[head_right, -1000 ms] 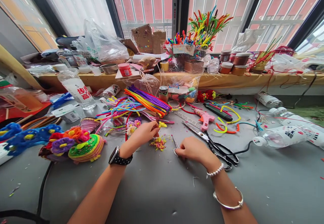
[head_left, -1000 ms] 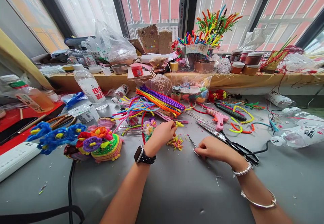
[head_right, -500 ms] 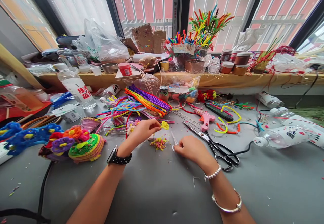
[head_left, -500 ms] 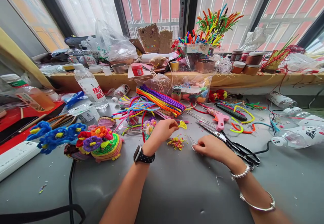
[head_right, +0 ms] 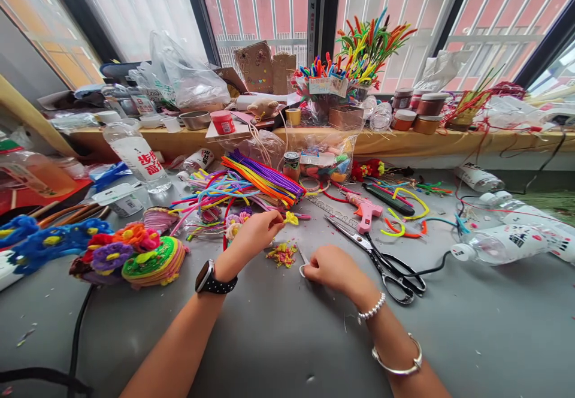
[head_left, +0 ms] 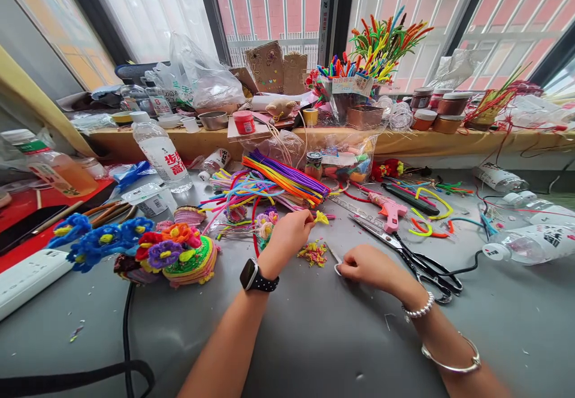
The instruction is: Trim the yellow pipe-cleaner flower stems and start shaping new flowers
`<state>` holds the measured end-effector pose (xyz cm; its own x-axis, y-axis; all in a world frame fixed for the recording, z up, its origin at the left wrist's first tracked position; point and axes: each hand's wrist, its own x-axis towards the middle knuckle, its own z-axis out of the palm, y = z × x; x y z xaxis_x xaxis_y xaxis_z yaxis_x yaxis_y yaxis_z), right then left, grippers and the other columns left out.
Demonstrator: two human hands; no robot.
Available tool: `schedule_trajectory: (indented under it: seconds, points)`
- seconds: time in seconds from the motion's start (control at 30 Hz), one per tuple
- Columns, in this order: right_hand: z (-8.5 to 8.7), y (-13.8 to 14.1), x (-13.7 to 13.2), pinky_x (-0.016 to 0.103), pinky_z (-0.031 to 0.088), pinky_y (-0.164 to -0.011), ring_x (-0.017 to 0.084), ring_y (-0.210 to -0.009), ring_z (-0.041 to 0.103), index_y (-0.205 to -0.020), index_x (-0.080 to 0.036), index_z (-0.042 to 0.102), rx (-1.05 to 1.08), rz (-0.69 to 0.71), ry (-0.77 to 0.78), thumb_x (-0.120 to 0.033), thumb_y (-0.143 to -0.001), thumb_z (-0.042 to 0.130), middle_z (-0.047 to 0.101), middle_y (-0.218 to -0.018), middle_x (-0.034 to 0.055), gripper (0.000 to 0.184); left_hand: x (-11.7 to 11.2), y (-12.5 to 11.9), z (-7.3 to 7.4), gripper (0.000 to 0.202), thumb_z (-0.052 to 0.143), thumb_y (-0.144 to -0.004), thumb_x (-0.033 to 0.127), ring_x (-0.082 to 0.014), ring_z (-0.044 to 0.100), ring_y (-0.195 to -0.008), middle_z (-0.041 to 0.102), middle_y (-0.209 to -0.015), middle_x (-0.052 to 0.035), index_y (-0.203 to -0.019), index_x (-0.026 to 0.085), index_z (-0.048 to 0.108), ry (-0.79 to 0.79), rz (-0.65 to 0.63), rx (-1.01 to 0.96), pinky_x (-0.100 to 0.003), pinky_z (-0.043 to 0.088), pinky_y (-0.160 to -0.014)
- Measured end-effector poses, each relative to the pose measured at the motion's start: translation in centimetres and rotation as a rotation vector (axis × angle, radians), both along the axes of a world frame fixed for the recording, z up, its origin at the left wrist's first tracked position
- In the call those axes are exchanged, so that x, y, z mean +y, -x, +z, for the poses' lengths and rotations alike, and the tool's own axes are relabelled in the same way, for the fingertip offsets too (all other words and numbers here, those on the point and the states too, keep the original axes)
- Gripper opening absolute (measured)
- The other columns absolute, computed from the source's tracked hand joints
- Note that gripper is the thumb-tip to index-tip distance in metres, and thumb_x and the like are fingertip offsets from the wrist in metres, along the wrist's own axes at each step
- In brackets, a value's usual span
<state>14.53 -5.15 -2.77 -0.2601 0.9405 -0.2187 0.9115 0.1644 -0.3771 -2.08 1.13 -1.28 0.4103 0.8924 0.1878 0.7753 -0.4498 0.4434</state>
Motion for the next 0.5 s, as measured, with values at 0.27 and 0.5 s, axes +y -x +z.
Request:
schedule_trajectory:
  seconds: [0.27, 0.5]
  points:
    - [0.3, 0.0, -0.3, 0.024, 0.015, -0.041, 0.008, -0.040, 0.029, -0.043, -0.015, 0.048, -0.111, -0.073, -0.047, -0.027, -0.070, 0.041, 0.043, -0.042, -0.0001, 0.031, 0.3, 0.3, -0.3, 0.014, 0.041, -0.076, 0.025, -0.0165, 0.053, -0.067, 0.061, -0.075, -0.0044, -0.076, 0.019, 0.054, -0.043, 0.054, 0.088, -0.024, 0.034, -0.057]
    - [0.6, -0.8, -0.3, 0.023, 0.016, -0.041, 0.007, -0.039, 0.027, -0.043, -0.015, 0.047, -0.039, 0.017, 0.012, -0.029, -0.071, 0.039, 0.040, -0.041, -0.0011, 0.032, 0.4, 0.1, -0.7, 0.013, 0.037, -0.077, 0.021, -0.0150, 0.053, -0.066, 0.059, -0.074, -0.0045, -0.077, 0.019, 0.050, 0.056, 0.026, 0.013, -0.023, 0.033, -0.056]
